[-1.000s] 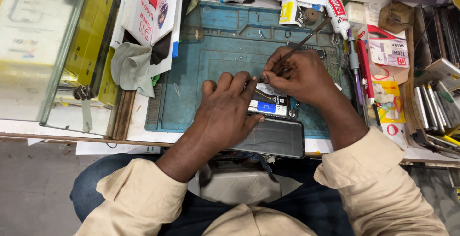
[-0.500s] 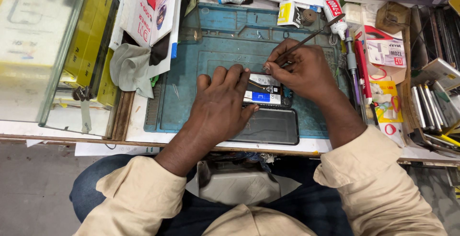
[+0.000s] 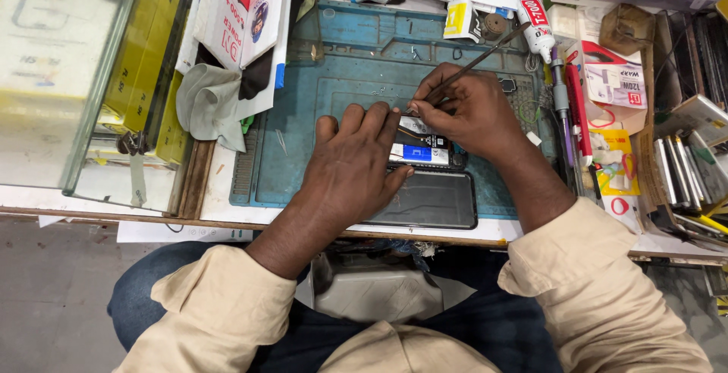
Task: The person disassembles a smartphone on a workbench, using a screwdriver and tweezers to remove screws and internal components. They detach the battery connector, remove the motherboard, and place parts on the mat before repositioning the phone casing.
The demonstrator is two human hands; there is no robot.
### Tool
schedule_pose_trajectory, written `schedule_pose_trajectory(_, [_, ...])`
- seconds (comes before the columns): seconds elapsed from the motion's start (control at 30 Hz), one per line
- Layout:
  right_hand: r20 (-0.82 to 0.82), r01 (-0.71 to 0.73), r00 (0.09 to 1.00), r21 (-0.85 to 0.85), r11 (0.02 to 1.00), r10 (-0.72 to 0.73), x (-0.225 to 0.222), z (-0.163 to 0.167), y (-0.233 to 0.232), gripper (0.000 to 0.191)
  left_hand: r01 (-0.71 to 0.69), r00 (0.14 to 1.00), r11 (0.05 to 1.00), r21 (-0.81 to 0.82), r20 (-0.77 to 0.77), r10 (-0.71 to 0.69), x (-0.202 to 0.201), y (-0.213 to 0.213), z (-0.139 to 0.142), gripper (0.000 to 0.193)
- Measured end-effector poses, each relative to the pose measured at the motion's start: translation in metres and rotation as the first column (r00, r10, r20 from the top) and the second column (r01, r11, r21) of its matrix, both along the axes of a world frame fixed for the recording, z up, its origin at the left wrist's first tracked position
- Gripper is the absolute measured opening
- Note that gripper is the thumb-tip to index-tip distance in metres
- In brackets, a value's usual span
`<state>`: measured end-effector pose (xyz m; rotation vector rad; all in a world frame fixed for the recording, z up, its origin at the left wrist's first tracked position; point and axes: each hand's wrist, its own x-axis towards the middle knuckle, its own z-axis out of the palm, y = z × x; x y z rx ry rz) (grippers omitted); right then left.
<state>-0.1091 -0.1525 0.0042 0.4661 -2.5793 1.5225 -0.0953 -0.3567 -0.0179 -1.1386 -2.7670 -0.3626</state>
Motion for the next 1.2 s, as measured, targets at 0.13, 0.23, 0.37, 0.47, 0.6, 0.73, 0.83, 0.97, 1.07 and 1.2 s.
schedule_pose_trajectory(0.13, [0.002, -0.002, 1.000, 0.000, 1.000, 0.002, 0.002, -0.001, 0.000, 0.014, -0.002, 1.000, 1.000, -0.005, -0.005, 0.002, 0.003, 0.000, -0.002, 0.075])
schedule_pose_trajectory(0.23, [0.004, 0.004, 1.000, 0.007, 1.000, -0.004, 0.003, -0.002, 0.000, 0.014, -0.002, 1.000, 1.000, -0.015, 0.010, 0.002, 0.004, 0.001, -0.003, 0.075])
schedule_pose_trajectory(0.37, [0.028, 0.004, 1.000, -0.014, 1.000, -0.004, 0.005, -0.001, -0.002, 0.013, 0.000, 1.000, 1.000, -0.024, 0.007, 0.001, 0.005, 0.000, -0.004, 0.075])
schedule_pose_trajectory(0.47, [0.020, 0.004, 1.000, 0.000, 1.000, -0.004, 0.006, -0.001, -0.002, 0.013, -0.002, 1.000, 0.999, -0.040, 0.011, 0.003, 0.006, 0.000, -0.004, 0.075])
schedule_pose_trajectory(0.6, [-0.001, 0.017, 1.000, 0.036, 0.999, -0.017, 0.007, -0.001, -0.004, 0.013, -0.004, 1.000, 0.999, -0.038, -0.001, 0.004, 0.007, -0.001, -0.005, 0.076])
schedule_pose_trajectory(0.73, [0.019, 0.024, 1.000, 0.028, 0.999, -0.025, 0.007, -0.002, -0.005, 0.014, -0.005, 1.000, 0.999, -0.036, 0.015, 0.005, 0.008, -0.001, -0.005, 0.076])
schedule_pose_trajectory(0.83, [0.023, 0.023, 0.999, 0.025, 0.999, -0.023, 0.007, -0.002, -0.004, 0.014, -0.005, 1.000, 0.999, -0.033, 0.004, 0.005, 0.008, -0.002, -0.006, 0.076])
schedule_pose_trajectory(0.97, [0.026, 0.028, 0.999, 0.034, 0.999, -0.029, 0.008, -0.003, -0.004, 0.014, -0.003, 1.000, 1.000, -0.028, -0.002, 0.003, 0.009, -0.002, -0.007, 0.076])
schedule_pose_trajectory(1.07, [0.025, 0.016, 1.000, 0.011, 1.000, -0.017, 0.009, -0.003, -0.004, 0.014, -0.002, 1.000, 1.000, -0.018, -0.015, 0.002, 0.011, -0.002, -0.008, 0.077])
schedule_pose_trajectory(1.2, [0.018, 0.011, 1.000, 0.011, 1.000, -0.012, 0.010, -0.004, -0.004, 0.014, -0.006, 1.000, 0.999, -0.032, -0.009, 0.006, 0.011, -0.002, -0.008, 0.076])
